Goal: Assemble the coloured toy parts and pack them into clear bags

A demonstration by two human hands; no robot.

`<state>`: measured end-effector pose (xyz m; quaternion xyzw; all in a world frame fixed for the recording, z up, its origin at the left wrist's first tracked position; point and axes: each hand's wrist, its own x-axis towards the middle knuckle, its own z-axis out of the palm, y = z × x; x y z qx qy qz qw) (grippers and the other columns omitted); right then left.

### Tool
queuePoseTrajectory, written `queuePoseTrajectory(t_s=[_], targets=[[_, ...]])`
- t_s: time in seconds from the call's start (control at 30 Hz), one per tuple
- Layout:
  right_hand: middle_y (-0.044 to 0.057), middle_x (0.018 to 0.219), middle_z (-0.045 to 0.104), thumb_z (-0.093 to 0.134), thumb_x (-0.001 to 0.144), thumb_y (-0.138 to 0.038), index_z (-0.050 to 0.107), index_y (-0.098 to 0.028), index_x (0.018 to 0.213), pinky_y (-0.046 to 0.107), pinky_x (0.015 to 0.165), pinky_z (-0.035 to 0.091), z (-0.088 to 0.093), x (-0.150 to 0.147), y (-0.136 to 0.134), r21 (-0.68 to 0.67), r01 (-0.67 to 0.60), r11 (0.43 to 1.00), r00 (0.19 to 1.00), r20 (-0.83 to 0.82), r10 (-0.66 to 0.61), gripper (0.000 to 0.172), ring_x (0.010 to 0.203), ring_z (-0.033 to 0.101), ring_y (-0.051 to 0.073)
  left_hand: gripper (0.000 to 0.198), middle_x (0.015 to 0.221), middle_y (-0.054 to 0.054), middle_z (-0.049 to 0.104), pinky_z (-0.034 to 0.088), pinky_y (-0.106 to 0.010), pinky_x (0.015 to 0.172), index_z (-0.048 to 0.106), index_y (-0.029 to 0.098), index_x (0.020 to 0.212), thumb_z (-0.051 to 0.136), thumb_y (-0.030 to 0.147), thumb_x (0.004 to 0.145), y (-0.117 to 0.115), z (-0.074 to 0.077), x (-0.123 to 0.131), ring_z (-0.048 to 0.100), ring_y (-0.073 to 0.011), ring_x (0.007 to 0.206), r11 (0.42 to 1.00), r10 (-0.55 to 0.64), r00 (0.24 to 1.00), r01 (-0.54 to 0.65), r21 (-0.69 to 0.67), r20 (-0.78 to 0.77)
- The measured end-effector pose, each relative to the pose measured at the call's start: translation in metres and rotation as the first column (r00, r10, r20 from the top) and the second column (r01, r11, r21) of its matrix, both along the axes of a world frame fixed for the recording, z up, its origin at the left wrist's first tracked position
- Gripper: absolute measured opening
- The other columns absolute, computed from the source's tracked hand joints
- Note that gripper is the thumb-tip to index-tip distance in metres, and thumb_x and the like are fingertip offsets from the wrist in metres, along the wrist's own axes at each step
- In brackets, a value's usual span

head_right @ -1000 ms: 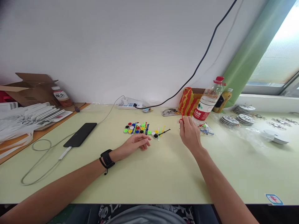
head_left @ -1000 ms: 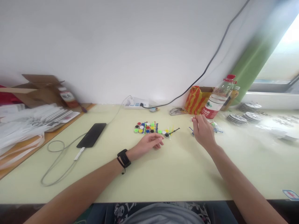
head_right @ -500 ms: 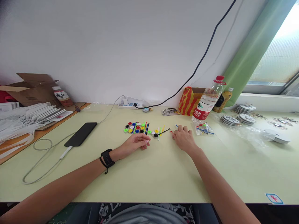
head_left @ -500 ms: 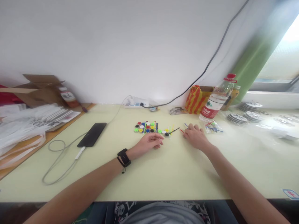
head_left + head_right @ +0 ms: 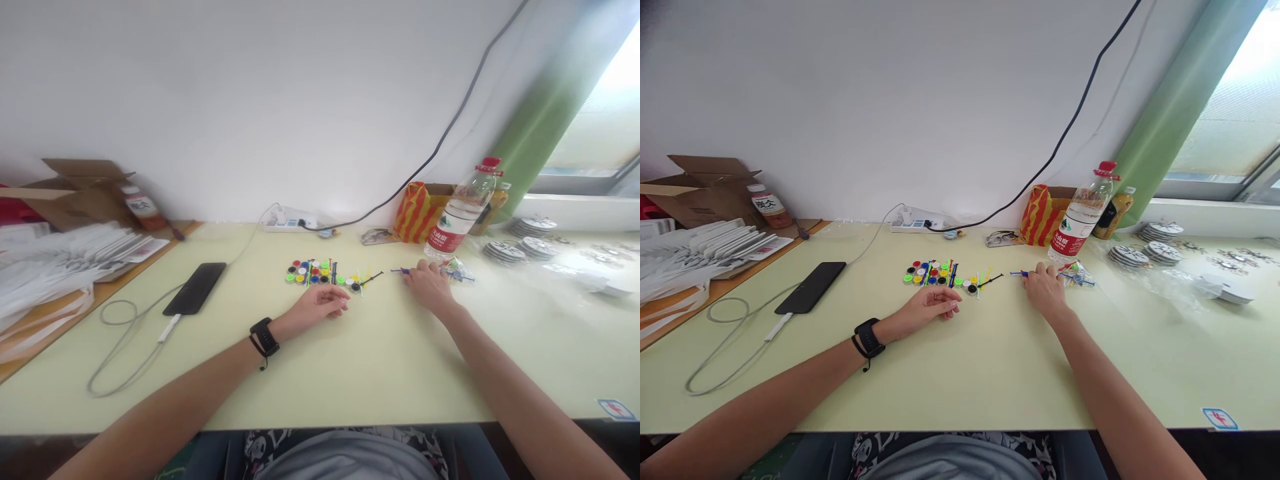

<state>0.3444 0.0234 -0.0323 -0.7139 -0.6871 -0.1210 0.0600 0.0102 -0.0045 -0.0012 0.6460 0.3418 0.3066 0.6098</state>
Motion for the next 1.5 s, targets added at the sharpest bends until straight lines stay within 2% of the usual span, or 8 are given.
queuePoseTrajectory(t_s=[0.27,0.37,0.5,0.63,0.87,1.07,1.3,1.5], targets=[[0.015,0.103,0.064,0.054,0.095,-0.039,0.068,-0.018,0.09,0.047,0.083,0.043,0.006,0.011,0.002,0.084,0.034,0.996,0.993,-0.117,-0.024,0.026,0.104,0.054,0.035,0.035,0.095,-0.01,0.073,0.056,-0.031,0.08,0.073,0.016,0.103,0.075,0.047,0.085,-0.002,0.0,0.0,0.067,-0.0168,0.084,1.0,-0.015,1.0,0.015,0.017,-0.004],[0.013,0.106,0.066,0.056,0.094,-0.033,0.067,-0.02,0.103,0.046,0.087,0.044,0.01,0.002,-0.001,0.187,-0.131,0.974,0.969,-0.182,0.166,0.02,0.103,0.054,0.032,0.034,0.096,-0.011,0.074,0.056,-0.032,0.081,0.073,0.017,0.102,0.074,0.046,0.086,-0.002,-0.001,0.0,0.068,-0.0169,0.085,0.999,-0.023,1.0,0.023,0.026,-0.004],[0.012,0.114,0.066,0.052,0.096,-0.026,0.063,-0.024,0.127,0.046,0.093,0.043,0.01,-0.025,-0.008,0.178,-0.403,0.898,0.878,-0.203,0.434,0.033,0.107,0.053,0.031,0.033,0.096,-0.011,0.074,0.056,-0.033,0.081,0.074,0.017,0.102,0.074,0.046,0.085,-0.001,-0.002,-0.001,0.068,-0.0181,0.086,0.999,-0.037,0.999,0.037,0.035,-0.006],[0.009,0.109,0.067,0.047,0.099,-0.023,0.067,-0.026,0.12,0.045,0.093,0.043,0.008,-0.046,-0.012,0.104,-0.514,0.852,0.821,-0.228,0.523,0.029,0.105,0.053,0.029,0.032,0.095,-0.011,0.074,0.056,-0.033,0.083,0.074,0.017,0.102,0.075,0.043,0.085,-0.001,-0.002,-0.001,0.068,-0.0184,0.087,0.999,-0.033,0.999,0.034,0.036,-0.014],[0.008,0.095,0.068,0.049,0.095,-0.017,0.062,-0.021,0.089,0.042,0.088,0.044,0.015,-0.045,-0.015,0.124,-0.513,0.849,0.797,-0.298,0.525,0.016,0.097,0.055,0.026,0.031,0.095,-0.01,0.073,0.055,-0.034,0.084,0.074,0.016,0.102,0.075,0.043,0.085,-0.001,-0.002,-0.001,0.068,-0.0187,0.089,0.998,-0.046,0.998,0.047,0.034,-0.031],[0.007,0.089,0.065,0.045,0.093,-0.015,0.055,-0.022,0.092,0.037,0.078,0.047,0.024,-0.053,-0.026,0.161,-0.493,0.855,0.748,-0.423,0.512,0.012,0.088,0.058,0.024,0.033,0.095,-0.01,0.073,0.055,-0.034,0.082,0.074,0.017,0.102,0.075,0.044,0.085,-0.001,-0.002,-0.002,0.068,-0.0188,0.088,0.998,-0.049,0.999,0.05,0.044,-0.02],[0.007,0.103,0.07,0.048,0.094,-0.016,0.061,-0.023,0.106,0.036,0.082,0.05,0.029,-0.065,-0.032,0.266,-0.537,0.801,0.615,-0.527,0.587,0.019,0.094,0.065,0.023,0.033,0.094,-0.01,0.074,0.055,-0.032,0.081,0.075,0.017,0.1,0.076,0.046,0.084,-0.002,-0.001,-0.001,0.068,-0.0183,0.086,0.998,-0.041,0.999,0.042,0.038,-0.033],[0.01,0.096,0.069,0.045,0.099,-0.023,0.065,-0.022,0.101,0.037,0.077,0.051,0.035,-0.07,-0.036,0.328,-0.547,0.77,0.548,-0.555,0.625,0.02,0.088,0.064,0.023,0.033,0.094,-0.01,0.073,0.055,-0.033,0.081,0.074,0.017,0.101,0.075,0.046,0.085,-0.002,0.0,-0.001,0.068,-0.0188,0.087,0.997,-0.052,0.998,0.054,0.055,-0.03]])
